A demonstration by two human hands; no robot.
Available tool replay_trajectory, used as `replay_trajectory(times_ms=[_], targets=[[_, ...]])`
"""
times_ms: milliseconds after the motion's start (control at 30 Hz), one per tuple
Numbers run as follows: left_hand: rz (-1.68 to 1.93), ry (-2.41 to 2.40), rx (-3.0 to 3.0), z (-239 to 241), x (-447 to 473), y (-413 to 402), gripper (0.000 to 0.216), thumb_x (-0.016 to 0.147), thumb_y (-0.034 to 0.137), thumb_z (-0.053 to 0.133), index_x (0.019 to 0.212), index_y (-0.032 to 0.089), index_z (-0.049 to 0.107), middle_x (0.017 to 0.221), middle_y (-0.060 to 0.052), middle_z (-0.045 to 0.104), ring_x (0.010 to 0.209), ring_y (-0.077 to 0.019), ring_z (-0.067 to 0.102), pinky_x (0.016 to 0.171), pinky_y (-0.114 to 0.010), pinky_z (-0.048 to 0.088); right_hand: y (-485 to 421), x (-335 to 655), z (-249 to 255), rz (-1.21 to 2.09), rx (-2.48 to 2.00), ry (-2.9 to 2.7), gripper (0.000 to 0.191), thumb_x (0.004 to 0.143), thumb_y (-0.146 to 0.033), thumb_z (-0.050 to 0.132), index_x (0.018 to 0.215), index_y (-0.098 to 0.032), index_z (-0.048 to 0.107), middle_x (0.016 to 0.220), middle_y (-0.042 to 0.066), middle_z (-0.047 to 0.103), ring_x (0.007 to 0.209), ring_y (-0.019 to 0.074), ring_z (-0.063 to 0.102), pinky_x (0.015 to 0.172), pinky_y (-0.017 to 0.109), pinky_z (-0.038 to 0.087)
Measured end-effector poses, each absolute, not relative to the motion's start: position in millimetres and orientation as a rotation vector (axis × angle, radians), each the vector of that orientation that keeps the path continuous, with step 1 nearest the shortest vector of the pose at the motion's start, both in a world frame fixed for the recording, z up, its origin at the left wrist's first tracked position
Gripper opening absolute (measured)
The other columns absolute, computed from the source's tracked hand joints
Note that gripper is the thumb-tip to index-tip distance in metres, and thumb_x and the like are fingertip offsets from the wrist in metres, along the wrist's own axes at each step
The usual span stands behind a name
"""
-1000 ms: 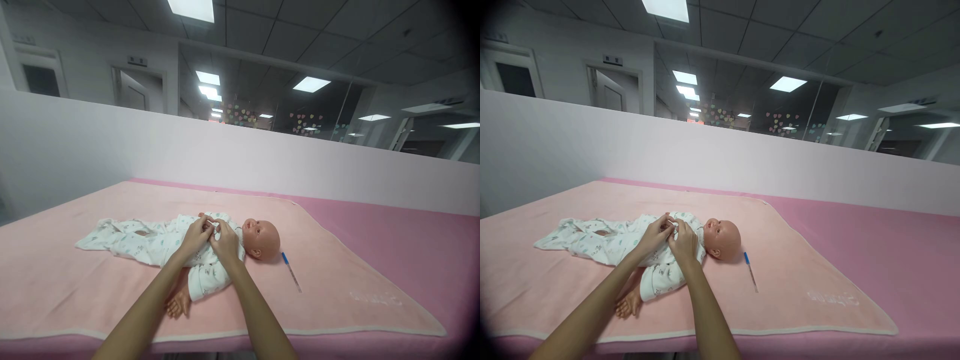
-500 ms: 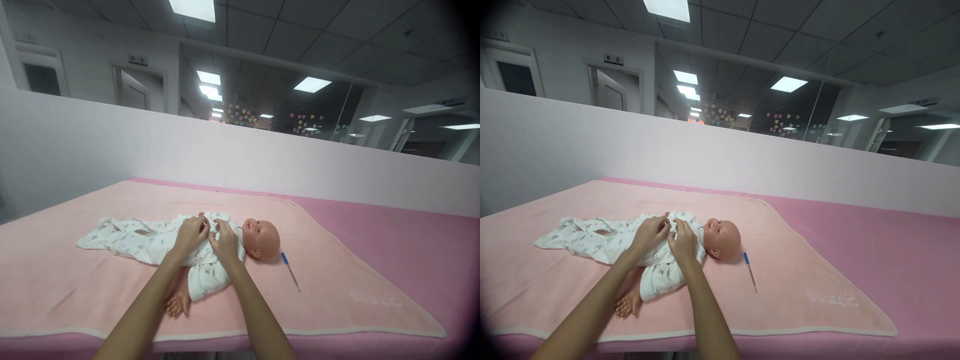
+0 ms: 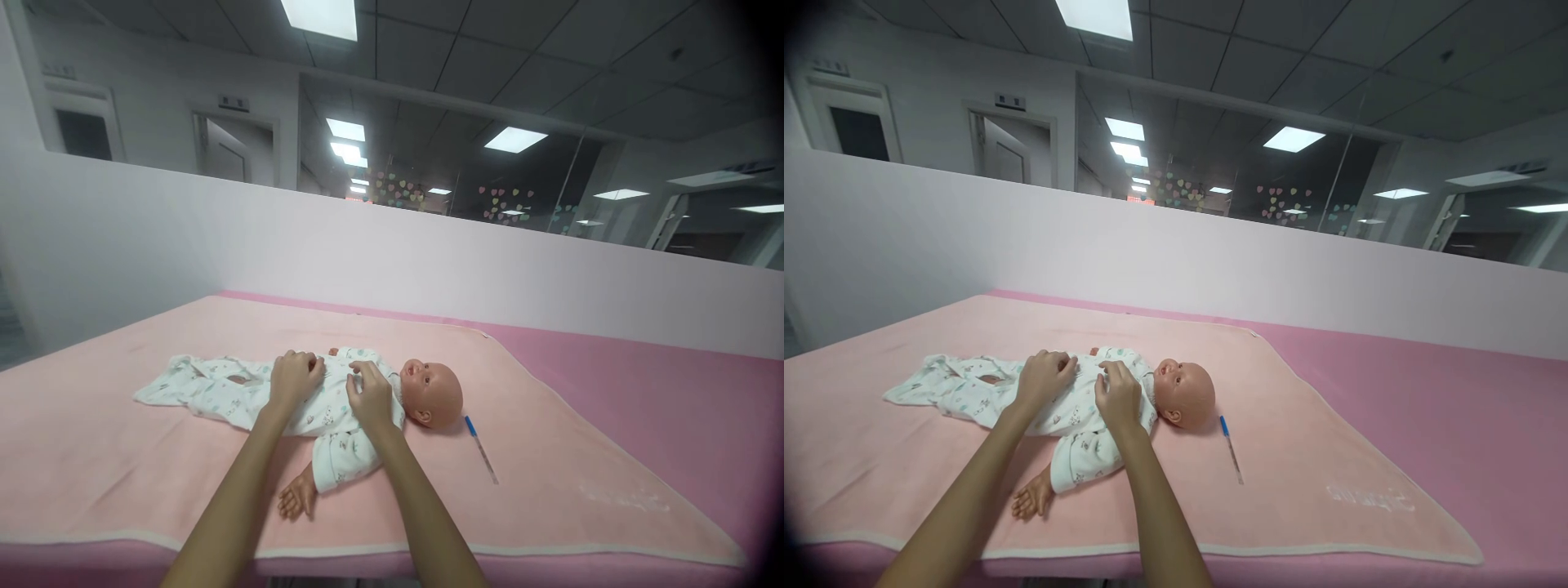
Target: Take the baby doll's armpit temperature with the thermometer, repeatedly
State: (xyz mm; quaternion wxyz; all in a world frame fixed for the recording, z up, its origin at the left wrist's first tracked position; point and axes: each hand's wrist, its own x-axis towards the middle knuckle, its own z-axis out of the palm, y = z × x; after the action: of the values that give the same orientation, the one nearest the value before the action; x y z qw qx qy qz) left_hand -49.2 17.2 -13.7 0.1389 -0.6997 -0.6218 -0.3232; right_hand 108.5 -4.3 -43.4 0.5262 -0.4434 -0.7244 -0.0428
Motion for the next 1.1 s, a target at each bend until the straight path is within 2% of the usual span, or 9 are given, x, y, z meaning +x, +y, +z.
replay_trajectory(times_ms=[67, 167, 300, 400, 500, 667, 933, 1100], targets=[[-1.025, -1.780, -2.201, -12, -49, 18, 0.038, 0.081, 0.036, 0.036, 0.057, 0.022, 0.061, 0.063, -0.006, 0.065, 0.074, -0.0234, 0.055, 0.067, -0.030, 0.034, -4, 103, -43, -0.112, -1.052, -1.791, 0.020, 0.079, -0.017, 0.046, 0.095, -0.022, 0.058, 0.089, 0.001, 0.063, 0.083, 0.0140, 0.056, 0.071, 0.023, 0.041], [-1.182, -1.795, -2.375, -12, -49, 18, 0.041, 0.081, 0.038, 0.033, 0.061, 0.022, 0.064, 0.068, -0.005, 0.067, 0.074, -0.0220, 0.055, 0.069, -0.030, 0.035, -2, 94, -43, -0.146, -1.099, -1.876, 0.016, 0.078, -0.022, 0.052, 0.092, -0.025, 0.059, 0.086, -0.001, 0.065, 0.082, 0.0158, 0.056, 0.068, 0.025, 0.040], [-1.320, -1.858, -2.446, -11, -50, 17, 0.043, 0.081, 0.040, 0.031, 0.060, 0.020, 0.063, 0.066, -0.004, 0.066, 0.070, -0.0208, 0.056, 0.065, -0.029, 0.036, 1, 89, -43, -0.196, -1.153, -1.936, 0.014, 0.076, -0.025, 0.056, 0.089, -0.025, 0.061, 0.085, 0.000, 0.064, 0.081, 0.0170, 0.056, 0.063, 0.026, 0.039], [-1.287, -1.842, -2.451, -11, -52, 15, 0.037, 0.077, 0.036, 0.034, 0.056, 0.020, 0.059, 0.059, -0.003, 0.062, 0.065, -0.0193, 0.054, 0.060, -0.027, 0.035, 5, 87, -36, -0.189, -1.231, -1.959, 0.012, 0.074, -0.025, 0.057, 0.086, -0.024, 0.062, 0.084, 0.002, 0.064, 0.078, 0.0172, 0.058, 0.059, 0.026, 0.036], [-1.194, -1.824, -2.424, -12, -52, 14, 0.024, 0.069, 0.029, 0.041, 0.055, 0.020, 0.058, 0.059, -0.002, 0.062, 0.064, -0.0188, 0.053, 0.058, -0.026, 0.032, 8, 82, -26, -0.131, -1.362, -1.989, 0.007, 0.071, -0.019, 0.057, 0.075, -0.022, 0.063, 0.078, 0.003, 0.065, 0.071, 0.0178, 0.059, 0.053, 0.026, 0.032], [-1.213, -1.848, -2.447, -11, -53, 14, 0.019, 0.065, 0.024, 0.041, 0.055, 0.020, 0.057, 0.059, -0.001, 0.061, 0.062, -0.0179, 0.053, 0.056, -0.026, 0.033, 9, 73, -24, -0.053, -1.446, -1.917, 0.015, 0.066, -0.007, 0.053, 0.062, -0.021, 0.058, 0.066, 0.002, 0.064, 0.063, 0.0165, 0.057, 0.049, 0.024, 0.026], [-1.322, -1.858, -2.492, -14, -56, 19, 0.018, 0.065, 0.027, 0.041, 0.056, 0.019, 0.055, 0.056, 0.000, 0.059, 0.059, -0.0164, 0.052, 0.058, -0.026, 0.035, 4, 74, -35, 0.043, -1.214, -1.860, 0.014, 0.068, -0.012, 0.051, 0.069, -0.024, 0.058, 0.072, -0.003, 0.064, 0.070, 0.0145, 0.057, 0.055, 0.023, 0.033], [-1.485, -1.887, -2.543, -18, -59, 23, 0.020, 0.065, 0.028, 0.040, 0.058, 0.019, 0.056, 0.062, 0.000, 0.061, 0.066, -0.0177, 0.054, 0.064, -0.027, 0.039, 0, 74, -37, 0.122, -1.115, -1.818, 0.012, 0.072, -0.015, 0.049, 0.074, -0.024, 0.057, 0.078, -0.004, 0.063, 0.075, 0.0135, 0.056, 0.063, 0.023, 0.038]])
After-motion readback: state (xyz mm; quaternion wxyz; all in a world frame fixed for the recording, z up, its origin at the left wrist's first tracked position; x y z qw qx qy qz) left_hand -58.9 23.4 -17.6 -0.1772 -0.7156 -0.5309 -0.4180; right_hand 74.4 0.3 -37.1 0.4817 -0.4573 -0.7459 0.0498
